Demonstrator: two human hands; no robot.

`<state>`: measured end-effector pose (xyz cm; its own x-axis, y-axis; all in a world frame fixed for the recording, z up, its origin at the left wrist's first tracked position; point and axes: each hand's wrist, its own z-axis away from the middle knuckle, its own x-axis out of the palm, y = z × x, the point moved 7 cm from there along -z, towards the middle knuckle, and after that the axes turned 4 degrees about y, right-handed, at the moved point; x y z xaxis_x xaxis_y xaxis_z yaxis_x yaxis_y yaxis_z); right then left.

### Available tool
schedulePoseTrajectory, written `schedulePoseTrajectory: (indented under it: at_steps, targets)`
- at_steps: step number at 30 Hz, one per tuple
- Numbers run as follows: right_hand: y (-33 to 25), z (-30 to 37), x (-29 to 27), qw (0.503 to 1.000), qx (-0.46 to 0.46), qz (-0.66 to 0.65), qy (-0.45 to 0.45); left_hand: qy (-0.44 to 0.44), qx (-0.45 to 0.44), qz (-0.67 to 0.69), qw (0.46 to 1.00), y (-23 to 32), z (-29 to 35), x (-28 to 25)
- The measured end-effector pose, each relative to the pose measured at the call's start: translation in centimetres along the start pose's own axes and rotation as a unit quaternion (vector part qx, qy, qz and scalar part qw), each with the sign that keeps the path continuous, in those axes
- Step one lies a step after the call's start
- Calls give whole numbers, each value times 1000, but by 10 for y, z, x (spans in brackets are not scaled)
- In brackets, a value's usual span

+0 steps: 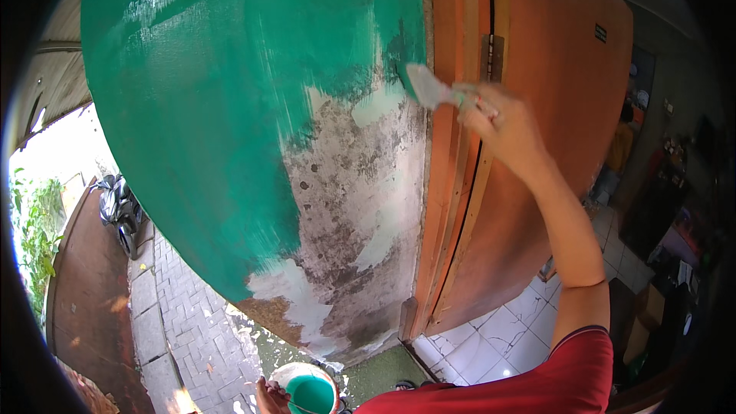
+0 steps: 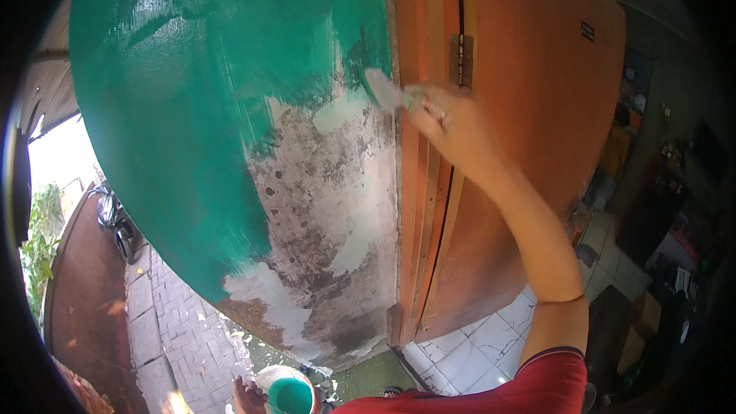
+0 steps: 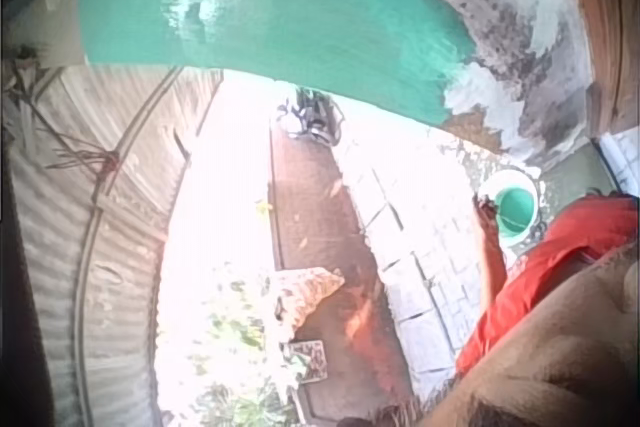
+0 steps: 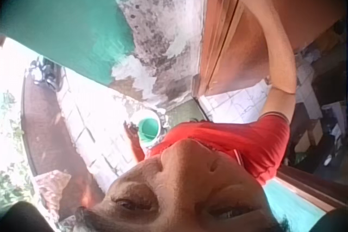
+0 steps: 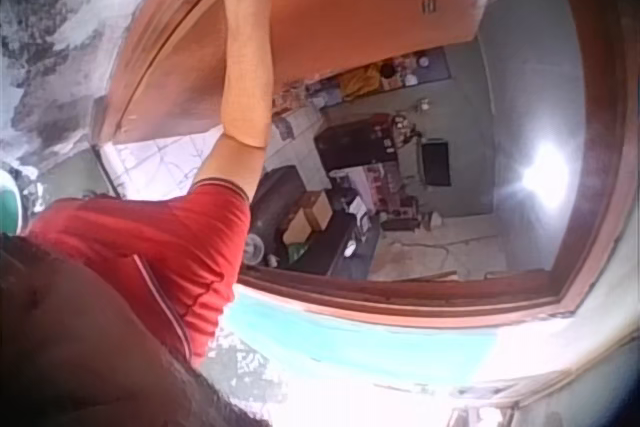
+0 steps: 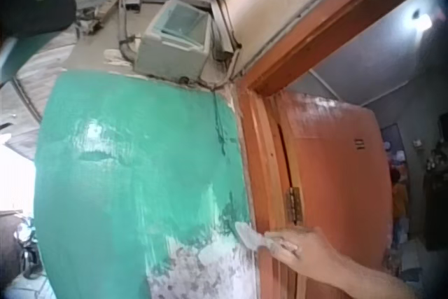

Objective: The person paints a wall using a brush, dipping the brush into a bucket of green paint between strokes and applying the paint to the wall surface.

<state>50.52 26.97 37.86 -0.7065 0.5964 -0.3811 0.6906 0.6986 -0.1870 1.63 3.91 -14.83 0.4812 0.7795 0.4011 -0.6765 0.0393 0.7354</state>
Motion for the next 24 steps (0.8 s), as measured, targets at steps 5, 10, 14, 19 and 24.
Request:
schedulePoseTrajectory:
  at_steps: [5,10,14,19,24]
  targets:
    - [-27,-61,-37,966,-189,152,90,-7,-24,-10,1000,-8,-3,6]
    - [-25,-89,-13,945,-250,206,49,16,-17,-9,1000,-13,-11,-12]
    - [-19,-44,18,938,-252,235,-42,7,-18,10,1000,-16,-8,-14]
    - [0,40,40,932,-256,242,-85,22,-30,2,999,-21,-13,-9]
    - [16,98,47,936,-203,216,-188,-1,-39,-14,999,-24,-22,-11]
